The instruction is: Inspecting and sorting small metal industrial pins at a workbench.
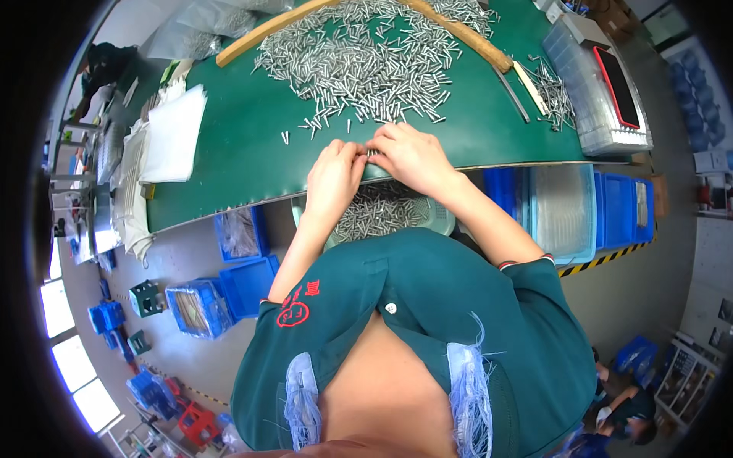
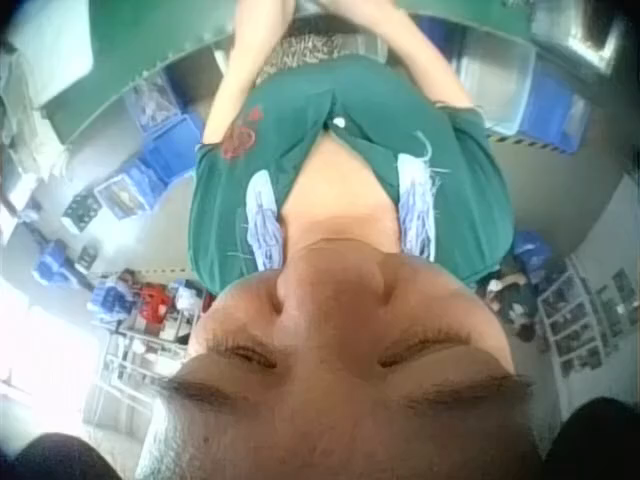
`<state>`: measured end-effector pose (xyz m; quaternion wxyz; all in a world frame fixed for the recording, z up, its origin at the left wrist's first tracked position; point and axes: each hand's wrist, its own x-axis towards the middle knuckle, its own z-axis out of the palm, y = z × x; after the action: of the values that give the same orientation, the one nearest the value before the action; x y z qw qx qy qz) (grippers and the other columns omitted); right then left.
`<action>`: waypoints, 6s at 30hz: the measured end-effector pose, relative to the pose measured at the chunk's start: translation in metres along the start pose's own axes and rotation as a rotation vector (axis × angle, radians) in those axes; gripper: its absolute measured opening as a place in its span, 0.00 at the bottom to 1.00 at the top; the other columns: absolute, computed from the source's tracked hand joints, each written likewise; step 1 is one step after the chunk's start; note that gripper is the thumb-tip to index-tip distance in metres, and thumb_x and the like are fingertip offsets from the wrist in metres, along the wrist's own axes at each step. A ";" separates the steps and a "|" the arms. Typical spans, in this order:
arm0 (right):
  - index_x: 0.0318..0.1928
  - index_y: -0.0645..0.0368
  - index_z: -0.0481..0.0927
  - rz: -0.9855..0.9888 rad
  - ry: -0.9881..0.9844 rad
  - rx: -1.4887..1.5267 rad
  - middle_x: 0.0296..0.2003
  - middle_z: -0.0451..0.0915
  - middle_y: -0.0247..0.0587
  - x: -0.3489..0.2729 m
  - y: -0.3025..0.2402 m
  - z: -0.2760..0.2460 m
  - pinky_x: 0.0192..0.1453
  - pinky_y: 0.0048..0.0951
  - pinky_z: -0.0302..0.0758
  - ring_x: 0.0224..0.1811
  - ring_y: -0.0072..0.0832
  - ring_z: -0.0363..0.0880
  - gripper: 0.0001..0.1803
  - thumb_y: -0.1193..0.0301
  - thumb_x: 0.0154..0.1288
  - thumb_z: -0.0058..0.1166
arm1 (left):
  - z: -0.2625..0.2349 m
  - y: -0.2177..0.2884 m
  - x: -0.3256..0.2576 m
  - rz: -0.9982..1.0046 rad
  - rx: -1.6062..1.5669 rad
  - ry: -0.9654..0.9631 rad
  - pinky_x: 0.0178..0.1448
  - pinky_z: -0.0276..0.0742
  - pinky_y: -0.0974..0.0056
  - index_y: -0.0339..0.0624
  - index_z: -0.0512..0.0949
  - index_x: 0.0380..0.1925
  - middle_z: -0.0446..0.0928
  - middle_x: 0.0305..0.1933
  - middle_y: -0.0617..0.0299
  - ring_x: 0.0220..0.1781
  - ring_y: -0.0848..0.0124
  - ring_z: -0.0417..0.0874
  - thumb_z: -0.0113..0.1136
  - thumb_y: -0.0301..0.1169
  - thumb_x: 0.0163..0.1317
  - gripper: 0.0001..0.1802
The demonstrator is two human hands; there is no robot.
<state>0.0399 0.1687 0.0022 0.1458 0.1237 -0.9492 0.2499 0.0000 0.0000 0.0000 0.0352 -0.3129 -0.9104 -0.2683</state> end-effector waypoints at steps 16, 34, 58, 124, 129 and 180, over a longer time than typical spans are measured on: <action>0.36 0.48 0.81 -0.109 -0.027 0.024 0.35 0.76 0.26 -0.017 -0.008 -0.005 0.37 0.31 0.77 0.36 0.28 0.75 0.08 0.65 0.54 0.61 | 0.006 -0.009 -0.047 -0.741 -1.601 -0.566 0.47 0.80 0.66 0.29 0.71 0.52 0.79 0.45 0.51 0.46 0.66 0.82 0.47 0.37 0.71 0.21; 0.53 0.51 0.75 0.061 -0.107 0.224 0.41 0.77 0.36 -0.034 -0.016 -0.011 0.43 0.32 0.77 0.41 0.33 0.77 0.20 0.73 0.58 0.56 | 0.019 0.006 -0.042 -0.690 -1.549 -0.499 0.53 0.80 0.61 0.27 0.71 0.49 0.78 0.47 0.46 0.51 0.59 0.81 0.42 0.34 0.72 0.18; 0.60 0.58 0.71 0.363 -0.224 1.077 0.35 0.73 0.30 -0.029 -0.029 -0.041 0.38 0.20 0.71 0.34 0.15 0.71 0.25 0.75 0.61 0.57 | -0.025 0.015 -0.035 -0.342 -1.322 -0.540 0.51 0.78 0.65 0.29 0.72 0.51 0.79 0.45 0.53 0.48 0.67 0.82 0.41 0.29 0.71 0.16; 0.56 0.58 0.75 0.321 -0.206 1.054 0.34 0.77 0.29 -0.003 -0.017 -0.041 0.37 0.17 0.70 0.34 0.13 0.74 0.21 0.74 0.62 0.57 | -0.016 0.008 -0.025 -0.320 -1.117 -0.279 0.42 0.76 0.71 0.35 0.77 0.47 0.83 0.37 0.59 0.37 0.76 0.82 0.51 0.33 0.68 0.14; 0.53 0.56 0.77 0.288 -0.219 0.924 0.34 0.78 0.32 -0.012 -0.025 -0.041 0.38 0.20 0.74 0.35 0.17 0.76 0.19 0.70 0.61 0.59 | -0.021 0.016 -0.033 -0.227 -0.800 -0.211 0.34 0.75 0.69 0.40 0.78 0.45 0.83 0.32 0.57 0.28 0.76 0.81 0.55 0.33 0.64 0.13; 0.49 0.61 0.77 0.370 -0.232 1.173 0.34 0.77 0.31 -0.018 -0.034 -0.041 0.35 0.16 0.73 0.33 0.15 0.76 0.13 0.72 0.64 0.55 | -0.048 0.027 -0.033 -0.249 -0.840 -0.355 0.47 0.78 0.67 0.33 0.78 0.46 0.83 0.38 0.56 0.41 0.71 0.83 0.52 0.30 0.67 0.13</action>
<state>0.0757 0.1641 0.0449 -0.0962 0.0429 -0.6692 0.7356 0.0376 -0.0250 0.0458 -0.2830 -0.2298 -0.7457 -0.5577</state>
